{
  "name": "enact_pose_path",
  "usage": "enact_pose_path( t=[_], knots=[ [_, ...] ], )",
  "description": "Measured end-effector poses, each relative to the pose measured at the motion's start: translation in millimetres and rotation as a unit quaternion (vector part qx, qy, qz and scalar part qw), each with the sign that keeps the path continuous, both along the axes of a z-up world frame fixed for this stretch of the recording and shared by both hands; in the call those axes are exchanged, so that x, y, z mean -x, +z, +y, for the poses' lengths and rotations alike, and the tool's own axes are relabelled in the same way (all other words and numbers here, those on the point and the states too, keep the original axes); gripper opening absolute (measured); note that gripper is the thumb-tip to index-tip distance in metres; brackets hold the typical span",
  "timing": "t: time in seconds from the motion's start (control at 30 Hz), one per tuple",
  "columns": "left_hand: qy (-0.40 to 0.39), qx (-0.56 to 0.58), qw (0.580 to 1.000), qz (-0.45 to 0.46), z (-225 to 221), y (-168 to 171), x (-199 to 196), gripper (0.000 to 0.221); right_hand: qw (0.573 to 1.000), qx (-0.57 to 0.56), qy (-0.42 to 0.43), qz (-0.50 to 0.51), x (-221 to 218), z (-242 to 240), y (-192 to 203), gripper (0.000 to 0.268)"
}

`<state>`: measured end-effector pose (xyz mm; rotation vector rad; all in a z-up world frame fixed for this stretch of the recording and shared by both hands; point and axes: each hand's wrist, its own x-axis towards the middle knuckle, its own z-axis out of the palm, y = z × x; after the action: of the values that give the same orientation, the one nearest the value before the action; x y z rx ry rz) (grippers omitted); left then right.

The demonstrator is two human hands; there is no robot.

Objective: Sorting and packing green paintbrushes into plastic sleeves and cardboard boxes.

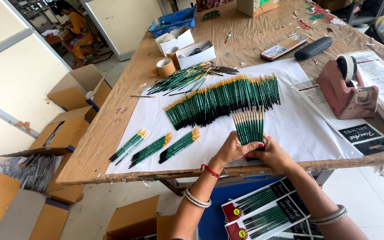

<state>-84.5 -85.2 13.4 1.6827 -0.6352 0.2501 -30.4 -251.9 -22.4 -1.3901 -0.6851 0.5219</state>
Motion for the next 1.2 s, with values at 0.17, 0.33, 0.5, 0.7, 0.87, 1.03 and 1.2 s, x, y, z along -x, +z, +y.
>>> enact_pose_path(
  t=[0.17,0.33,0.5,0.7,0.87,1.03,1.2],
  knots=[
    [0.0,-0.001,1.0,0.029,3.2,-7.3,-2.4,0.02,1.0,-0.015,0.004,0.007,0.5,1.8,-0.5,0.043],
    [0.005,-0.002,0.999,0.041,5.0,-12.2,-2.4,0.018,1.0,-0.024,0.008,0.007,-1.0,1.7,-4.1,0.043],
    [0.028,-0.024,0.999,0.026,-0.3,-1.4,4.5,0.014,1.0,-0.018,0.006,0.005,-2.7,0.0,-7.1,0.039],
    [0.039,-0.02,0.999,0.0,-2.8,6.1,8.3,0.016,0.999,0.025,0.008,-0.025,-2.1,-0.6,-5.8,0.024],
    [0.042,-0.021,0.999,-0.003,-1.7,3.1,5.8,0.018,0.999,0.019,0.004,-0.032,0.0,-0.3,-1.6,0.023],
    [0.073,0.085,0.994,0.013,35.5,-67.8,-39.7,0.031,0.999,0.012,0.041,-0.005,3.0,-1.7,4.4,0.02],
    [0.139,0.175,0.975,0.01,28.1,-37.1,-22.2,0.059,0.996,-0.043,0.074,0.036,3.6,-1.7,4.2,0.025]
  ],
)
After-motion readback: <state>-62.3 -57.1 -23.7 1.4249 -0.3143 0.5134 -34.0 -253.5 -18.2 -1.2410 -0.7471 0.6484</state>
